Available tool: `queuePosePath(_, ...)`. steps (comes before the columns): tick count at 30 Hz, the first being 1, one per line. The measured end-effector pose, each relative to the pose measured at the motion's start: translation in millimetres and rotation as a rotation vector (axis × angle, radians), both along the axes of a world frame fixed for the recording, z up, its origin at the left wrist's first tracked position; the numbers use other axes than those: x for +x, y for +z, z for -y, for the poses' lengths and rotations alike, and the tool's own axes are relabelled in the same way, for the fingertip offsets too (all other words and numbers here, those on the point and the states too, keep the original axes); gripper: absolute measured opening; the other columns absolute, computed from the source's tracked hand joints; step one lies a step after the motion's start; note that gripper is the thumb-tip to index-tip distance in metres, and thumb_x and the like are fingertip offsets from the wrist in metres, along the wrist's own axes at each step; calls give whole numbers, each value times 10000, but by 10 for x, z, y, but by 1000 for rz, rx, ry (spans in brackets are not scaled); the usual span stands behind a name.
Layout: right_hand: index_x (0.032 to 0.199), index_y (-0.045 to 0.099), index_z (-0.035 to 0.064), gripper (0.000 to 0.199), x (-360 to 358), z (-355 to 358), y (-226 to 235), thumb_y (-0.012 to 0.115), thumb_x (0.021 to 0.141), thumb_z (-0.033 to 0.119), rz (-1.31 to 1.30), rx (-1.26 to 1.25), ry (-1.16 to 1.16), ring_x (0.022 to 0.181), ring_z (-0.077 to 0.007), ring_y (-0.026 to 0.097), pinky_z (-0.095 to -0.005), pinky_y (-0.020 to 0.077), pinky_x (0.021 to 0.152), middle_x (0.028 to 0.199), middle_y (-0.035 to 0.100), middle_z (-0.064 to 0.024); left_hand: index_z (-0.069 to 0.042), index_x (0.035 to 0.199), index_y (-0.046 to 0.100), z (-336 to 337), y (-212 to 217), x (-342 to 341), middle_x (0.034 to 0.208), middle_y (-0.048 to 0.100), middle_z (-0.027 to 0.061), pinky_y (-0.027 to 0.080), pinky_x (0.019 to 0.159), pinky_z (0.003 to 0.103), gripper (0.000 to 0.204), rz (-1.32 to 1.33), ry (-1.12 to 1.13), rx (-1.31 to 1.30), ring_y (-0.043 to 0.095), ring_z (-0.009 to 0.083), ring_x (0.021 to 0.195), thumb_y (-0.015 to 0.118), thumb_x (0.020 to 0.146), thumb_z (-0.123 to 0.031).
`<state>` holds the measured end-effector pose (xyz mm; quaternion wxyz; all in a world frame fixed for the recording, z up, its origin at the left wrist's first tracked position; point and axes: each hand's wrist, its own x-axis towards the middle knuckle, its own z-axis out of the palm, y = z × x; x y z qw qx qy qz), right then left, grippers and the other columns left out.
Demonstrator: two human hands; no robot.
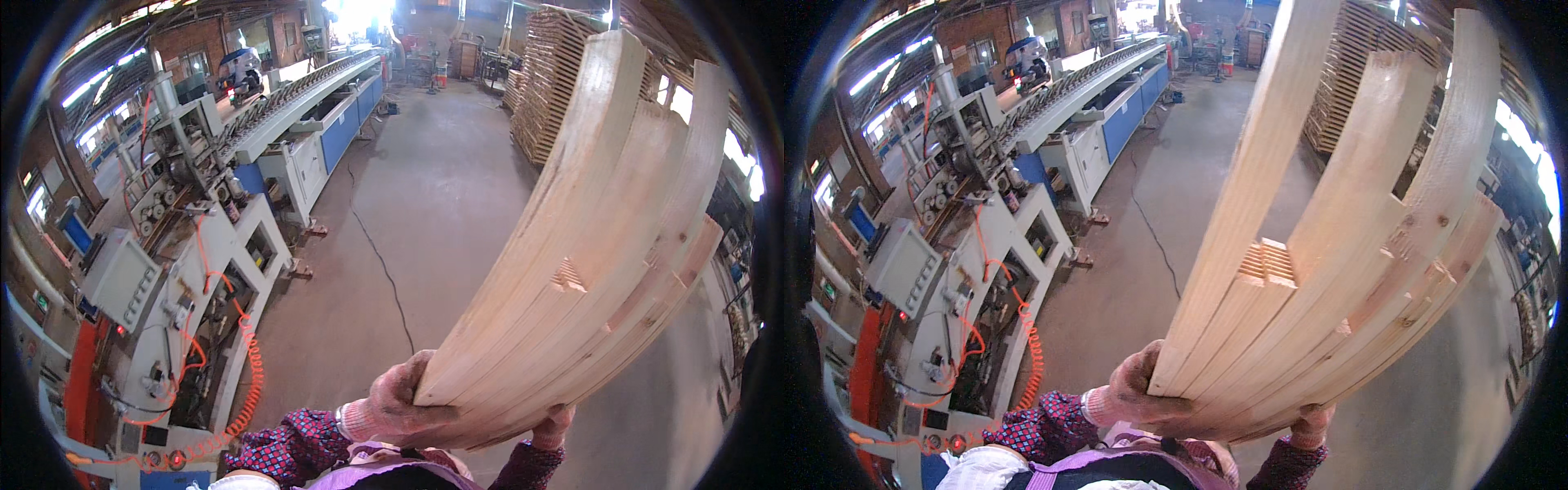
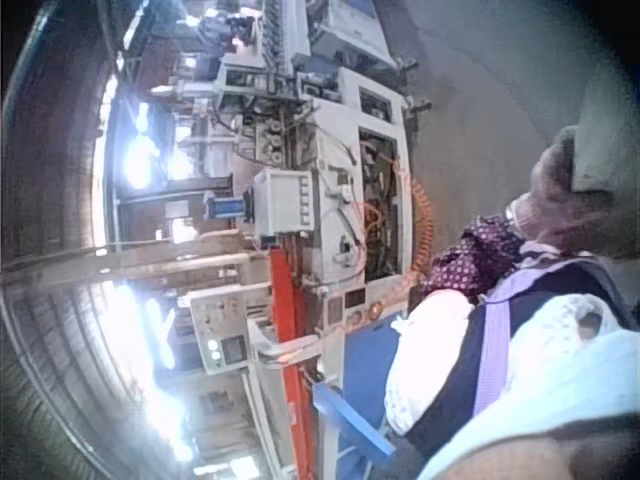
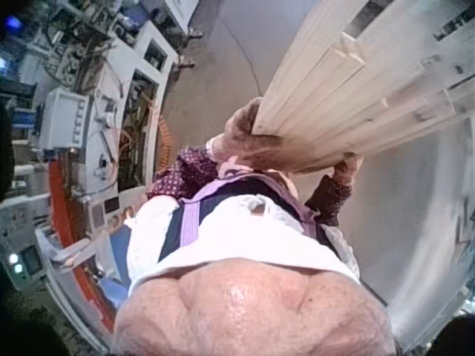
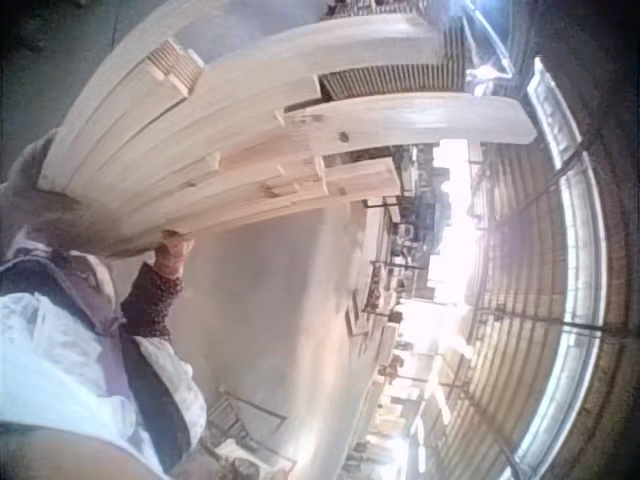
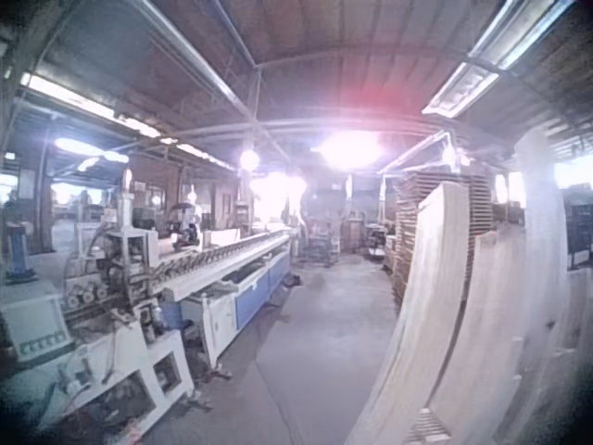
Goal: The person picks up wooden slats from the floor by hand, aligns and stacks them into a bundle, carries the bundle across a factory floor, and sets the stack down on a work table.
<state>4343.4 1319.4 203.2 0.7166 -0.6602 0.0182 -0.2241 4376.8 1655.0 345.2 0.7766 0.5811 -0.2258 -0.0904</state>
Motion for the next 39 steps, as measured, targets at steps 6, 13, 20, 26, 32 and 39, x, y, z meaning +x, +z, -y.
queuePosePath(6,1336,392,0,611,1819,130,-4,580,894,377,28,-173,-88,1098,-268,542,-423,475,905,1246,524,-114,-50,1235,474,208,-211,1713,1205,572,34,387,973,320,674,-37,18,-98,498,138,1140,816,660,25)
queuePosePath(13,1364,355,-2,757,3785,255,-42,665,804,401,59,-29,-246,1125,-293,517,-442,450,936,1250,513,-114,-40,1253,470,328,-244,4065,1210,567,41,382,981,308,673,-66,-119,-99,483,134,1154,812,676,13)
queuePosePath(20,1395,319,21,803,5463,266,263,696,786,384,54,307,-185,1160,-299,489,-449,440,952,1288,477,-120,-4,1258,454,473,10,6181,1189,577,60,397,950,291,657,-98,-287,-20,499,121,1114,807,706,-48)
queuePosePath(26,1393,325,36,811,7269,374,72,713,778,396,102,413,-171,1166,-299,484,-454,442,953,1287,477,-122,2,1260,452,524,-182,7900,1165,596,66,412,935,291,664,12,-232,85,524,130,1082,814,715,-115)
queuePosePath(32,1371,351,33,756,9627,438,118,675,816,431,69,205,-114,1145,-294,502,-454,452,944,1273,494,-111,4,1269,439,537,-28,9771,1193,586,77,429,939,307,677,56,-76,284,537,139,1082,815,710,-72)
queuePosePath(39,1359,365,25,694,12023,497,235,635,857,421,47,369,-16,1135,-294,520,-437,461,938,1285,501,-118,-16,1247,457,516,15,11880,1110,619,88,450,887,304,672,68,55,166,575,148,1025,826,702,-150)
